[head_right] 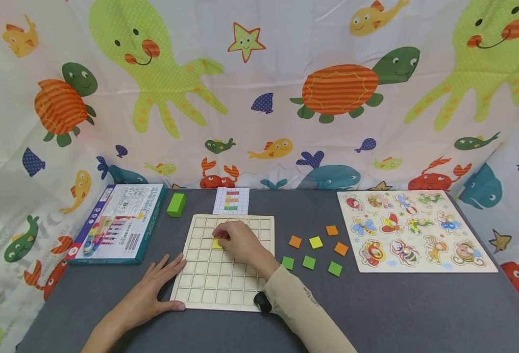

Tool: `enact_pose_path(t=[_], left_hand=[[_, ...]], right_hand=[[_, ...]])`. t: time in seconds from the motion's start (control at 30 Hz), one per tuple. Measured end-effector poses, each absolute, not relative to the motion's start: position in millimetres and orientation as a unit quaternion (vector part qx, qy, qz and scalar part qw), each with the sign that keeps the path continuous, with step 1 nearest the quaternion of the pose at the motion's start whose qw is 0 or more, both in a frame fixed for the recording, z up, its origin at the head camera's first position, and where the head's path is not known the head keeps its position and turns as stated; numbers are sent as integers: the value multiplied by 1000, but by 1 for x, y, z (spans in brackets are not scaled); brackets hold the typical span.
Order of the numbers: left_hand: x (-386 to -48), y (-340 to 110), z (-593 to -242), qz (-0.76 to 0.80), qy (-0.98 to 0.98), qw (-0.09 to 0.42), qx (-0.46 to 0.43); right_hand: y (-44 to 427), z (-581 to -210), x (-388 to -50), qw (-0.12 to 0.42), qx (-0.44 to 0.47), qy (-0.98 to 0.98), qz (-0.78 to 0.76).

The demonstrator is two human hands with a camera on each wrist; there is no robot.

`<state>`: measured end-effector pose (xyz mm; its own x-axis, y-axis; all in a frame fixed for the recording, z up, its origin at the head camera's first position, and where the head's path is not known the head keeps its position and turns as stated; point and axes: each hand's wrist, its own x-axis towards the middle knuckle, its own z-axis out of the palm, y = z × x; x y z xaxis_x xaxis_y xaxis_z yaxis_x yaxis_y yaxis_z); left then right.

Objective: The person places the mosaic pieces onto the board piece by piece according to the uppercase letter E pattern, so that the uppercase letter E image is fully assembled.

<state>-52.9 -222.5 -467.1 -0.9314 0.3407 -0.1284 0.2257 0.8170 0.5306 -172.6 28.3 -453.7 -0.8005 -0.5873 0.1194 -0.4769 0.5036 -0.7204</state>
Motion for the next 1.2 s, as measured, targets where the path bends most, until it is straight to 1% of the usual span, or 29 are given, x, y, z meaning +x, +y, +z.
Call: enact_pose_path(t=[0.2, 0.43, 0.57, 0.73, 0.93, 1.2], left_hand=[[-52, -223, -468, 261, 948, 104, 150], [-52, -222, -464, 263, 948, 108, 145], [-52, -221, -463, 262, 948, 115, 141], [-53, -221, -464, 257, 948, 117, 144], [-53, -220, -465, 261, 947, 118, 145], [-53, -221, -464, 258, 948, 111, 149]], right_hand=[[57, -440, -172, 49, -300, 864, -401], [111, -431, -178, 34, -271, 887, -371], [142, -434, -180, 38, -251, 908, -335], [171, -436, -179, 43, -253, 918, -302], [181, -442, -173, 49, -239, 933, -265], [182, -445, -168, 47, -228, 932, -278]])
